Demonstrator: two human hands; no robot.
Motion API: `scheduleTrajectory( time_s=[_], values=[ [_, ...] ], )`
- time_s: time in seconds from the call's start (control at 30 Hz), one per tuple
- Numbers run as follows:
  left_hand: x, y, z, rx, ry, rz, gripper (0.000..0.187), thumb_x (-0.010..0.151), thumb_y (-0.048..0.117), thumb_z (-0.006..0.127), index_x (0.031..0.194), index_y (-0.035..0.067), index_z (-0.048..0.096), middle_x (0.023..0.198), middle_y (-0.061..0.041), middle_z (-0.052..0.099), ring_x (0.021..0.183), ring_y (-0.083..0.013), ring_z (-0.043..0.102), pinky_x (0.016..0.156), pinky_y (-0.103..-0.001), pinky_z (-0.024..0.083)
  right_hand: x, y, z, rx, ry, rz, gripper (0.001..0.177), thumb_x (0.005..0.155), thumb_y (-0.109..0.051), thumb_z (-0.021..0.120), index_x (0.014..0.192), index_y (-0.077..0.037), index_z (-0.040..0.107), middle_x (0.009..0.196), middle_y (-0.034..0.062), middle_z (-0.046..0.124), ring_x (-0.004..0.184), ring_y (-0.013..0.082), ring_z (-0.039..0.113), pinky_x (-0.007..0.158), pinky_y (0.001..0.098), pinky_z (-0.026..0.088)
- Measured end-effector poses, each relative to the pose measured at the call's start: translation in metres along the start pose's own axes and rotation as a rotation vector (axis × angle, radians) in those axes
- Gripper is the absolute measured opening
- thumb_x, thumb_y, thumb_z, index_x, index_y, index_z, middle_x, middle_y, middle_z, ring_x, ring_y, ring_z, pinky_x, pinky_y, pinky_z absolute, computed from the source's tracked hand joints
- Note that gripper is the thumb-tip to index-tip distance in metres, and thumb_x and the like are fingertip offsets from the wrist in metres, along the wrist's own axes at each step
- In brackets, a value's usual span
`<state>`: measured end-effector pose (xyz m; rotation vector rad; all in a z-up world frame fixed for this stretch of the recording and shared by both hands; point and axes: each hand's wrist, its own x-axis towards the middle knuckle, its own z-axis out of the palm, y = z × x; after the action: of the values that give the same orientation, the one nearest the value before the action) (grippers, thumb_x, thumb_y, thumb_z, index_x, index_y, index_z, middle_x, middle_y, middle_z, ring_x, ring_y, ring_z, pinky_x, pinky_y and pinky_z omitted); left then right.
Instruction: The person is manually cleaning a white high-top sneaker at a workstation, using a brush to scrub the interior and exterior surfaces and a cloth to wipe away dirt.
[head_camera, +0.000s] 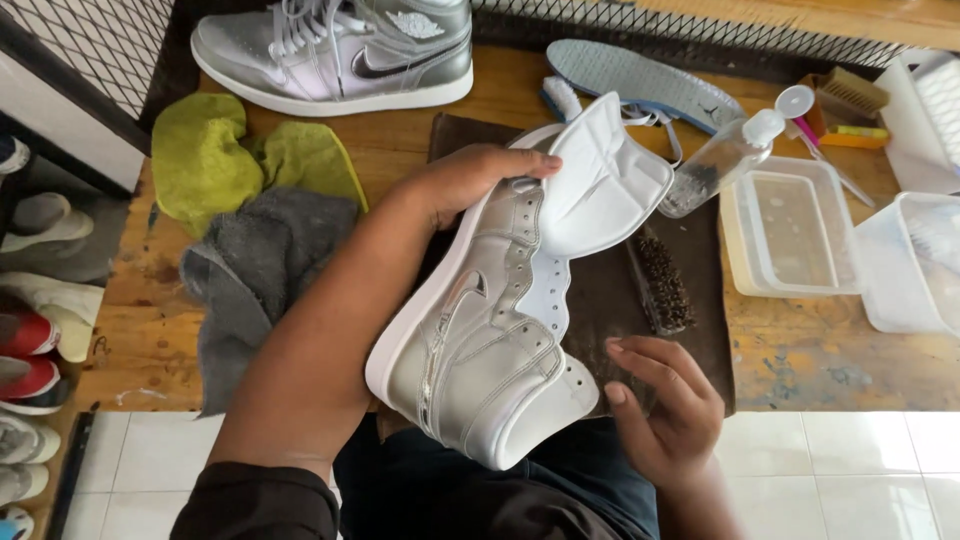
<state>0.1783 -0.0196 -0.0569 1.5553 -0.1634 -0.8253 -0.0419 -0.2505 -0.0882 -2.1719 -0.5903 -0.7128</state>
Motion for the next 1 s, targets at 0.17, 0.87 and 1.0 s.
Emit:
scheduleTrajectory(
  time_s=[0.17,0.87,1.0],
  values=[
    [-0.001,-0.006,0.002,-0.153,0.020,0.019,0.054,0.076,0.042,0.069,0.117,0.007,0.074,0.105,-0.010,0.078,0.085,-0.0208,0.073,0.079,-0.031,0.058,0.045,-0.014,-0.005,0.048,-0.254,-0.005,0.022,0.090,-0.021,0.072,0.104,-0.004,0.074,0.098,0.0117,0.069,0.084,0.0247,0.065,0.079,0.0351,0.050],
    [-0.015,-0.002,0.021,0.203,0.174,0.117,0.082,0.069,0.063,0.073,0.118,-0.002,0.072,0.105,-0.020,0.073,0.108,-0.0319,0.074,0.096,-0.044,0.056,0.039,-0.001,0.030,-0.159,-0.482,-0.129,0.022,0.086,-0.026,0.067,0.074,-0.009,0.059,0.085,0.0045,0.060,0.079,0.0319,0.058,0.062,0.0402,0.038],
    [-0.020,-0.001,0.022,0.181,0.192,0.111,0.080,0.069,0.062,0.073,0.117,-0.002,0.072,0.102,-0.021,0.073,0.106,-0.0319,0.074,0.094,-0.044,0.057,0.031,0.012,0.038,-0.195,-0.431,-0.198,0.028,0.093,-0.027,0.060,0.071,-0.012,0.053,0.071,0.0006,0.052,0.070,0.0289,0.055,0.059,0.0378,0.033]
  ],
)
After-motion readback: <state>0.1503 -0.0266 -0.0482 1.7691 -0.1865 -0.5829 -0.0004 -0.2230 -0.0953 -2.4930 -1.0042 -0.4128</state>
